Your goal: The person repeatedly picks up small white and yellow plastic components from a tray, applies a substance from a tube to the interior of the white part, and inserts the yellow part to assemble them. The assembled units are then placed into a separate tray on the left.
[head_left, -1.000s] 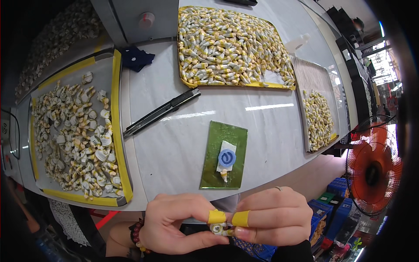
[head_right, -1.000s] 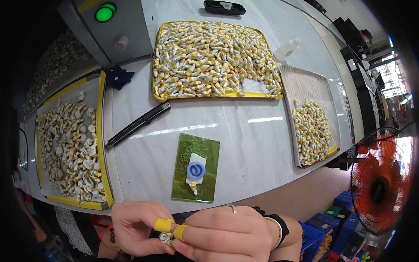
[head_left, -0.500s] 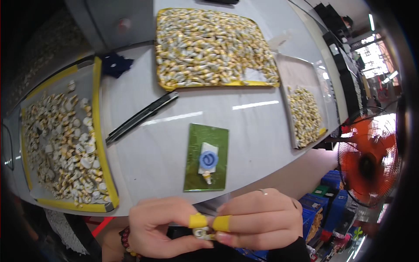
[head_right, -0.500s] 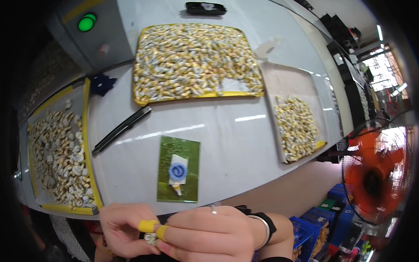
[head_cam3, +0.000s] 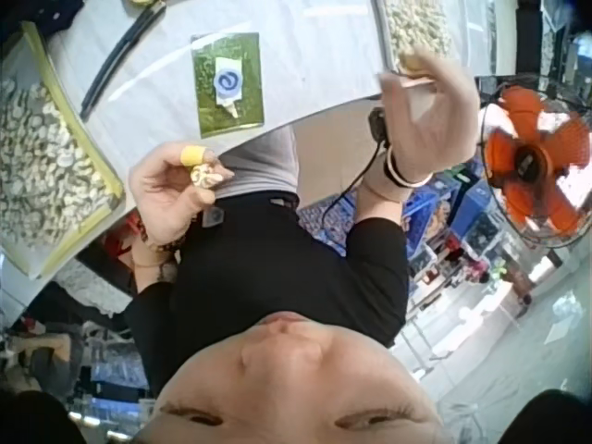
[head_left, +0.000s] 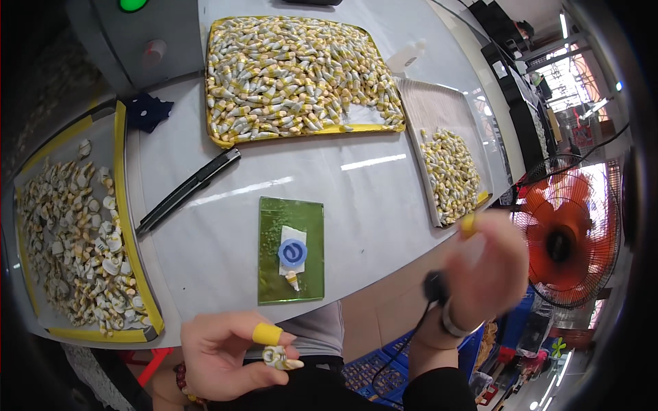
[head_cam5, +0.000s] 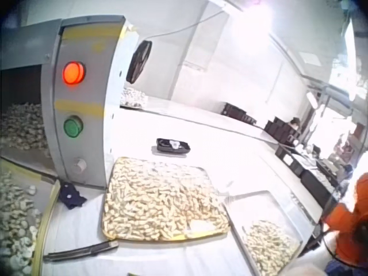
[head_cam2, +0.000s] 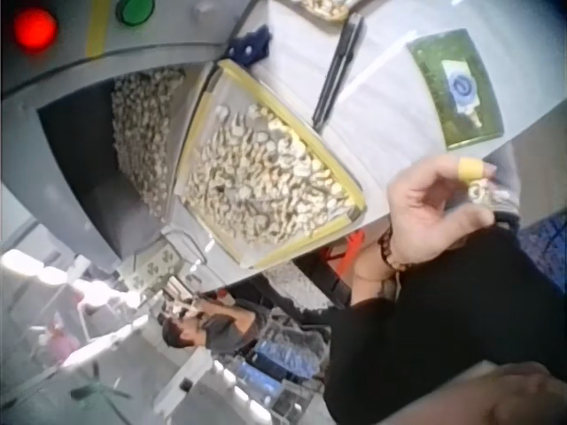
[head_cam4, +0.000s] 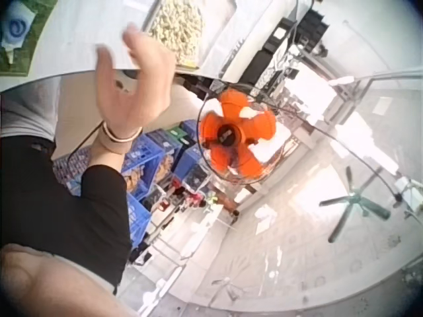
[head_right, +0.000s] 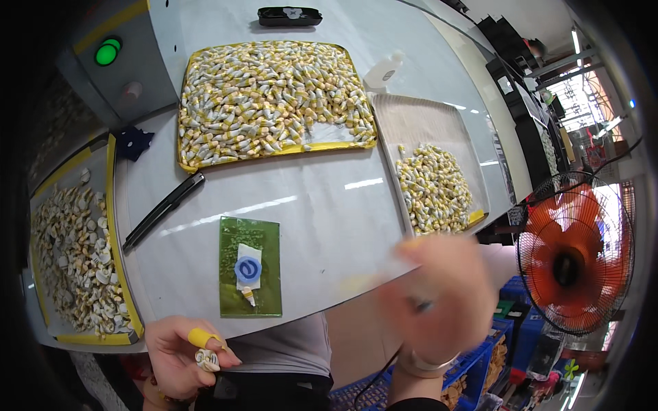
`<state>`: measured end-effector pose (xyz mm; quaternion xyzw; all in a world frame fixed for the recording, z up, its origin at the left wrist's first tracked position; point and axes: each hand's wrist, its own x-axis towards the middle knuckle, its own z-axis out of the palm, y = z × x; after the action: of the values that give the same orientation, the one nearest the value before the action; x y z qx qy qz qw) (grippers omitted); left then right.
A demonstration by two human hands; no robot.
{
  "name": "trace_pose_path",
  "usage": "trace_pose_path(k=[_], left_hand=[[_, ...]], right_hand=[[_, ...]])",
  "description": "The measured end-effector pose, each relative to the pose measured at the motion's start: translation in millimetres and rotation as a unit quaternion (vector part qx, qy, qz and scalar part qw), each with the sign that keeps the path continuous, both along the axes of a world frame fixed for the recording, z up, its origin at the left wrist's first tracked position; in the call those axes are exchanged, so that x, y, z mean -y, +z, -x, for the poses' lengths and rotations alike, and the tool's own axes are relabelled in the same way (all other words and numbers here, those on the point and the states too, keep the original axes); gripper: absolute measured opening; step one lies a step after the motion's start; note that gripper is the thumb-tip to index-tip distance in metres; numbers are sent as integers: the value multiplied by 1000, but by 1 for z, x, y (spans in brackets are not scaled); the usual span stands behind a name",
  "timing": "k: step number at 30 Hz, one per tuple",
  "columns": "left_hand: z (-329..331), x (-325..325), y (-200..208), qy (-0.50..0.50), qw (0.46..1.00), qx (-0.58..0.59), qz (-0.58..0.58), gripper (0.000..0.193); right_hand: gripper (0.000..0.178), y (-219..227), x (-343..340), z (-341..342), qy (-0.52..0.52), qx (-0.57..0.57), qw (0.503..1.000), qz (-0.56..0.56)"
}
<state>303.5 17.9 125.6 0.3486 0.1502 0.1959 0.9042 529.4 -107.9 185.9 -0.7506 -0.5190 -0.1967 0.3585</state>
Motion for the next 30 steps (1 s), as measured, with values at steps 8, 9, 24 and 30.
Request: trace_pose_path(k=[8, 9, 24, 30], left_hand=[[0, 1, -2, 0, 998, -56, 4, 38], [1, 0, -2, -5, 998, -56, 10, 38], [2, -3, -1, -15, 997, -44, 69, 36], [8, -3, -1, -4, 997, -41, 64, 35]], right_hand=[[15, -41, 15, -91, -54, -60, 969, 232], [15, -44, 14, -92, -59, -66, 970, 227], [19, -12, -5, -23, 136, -146, 966, 163], [23, -17, -36, 13, 280, -97, 928, 225]])
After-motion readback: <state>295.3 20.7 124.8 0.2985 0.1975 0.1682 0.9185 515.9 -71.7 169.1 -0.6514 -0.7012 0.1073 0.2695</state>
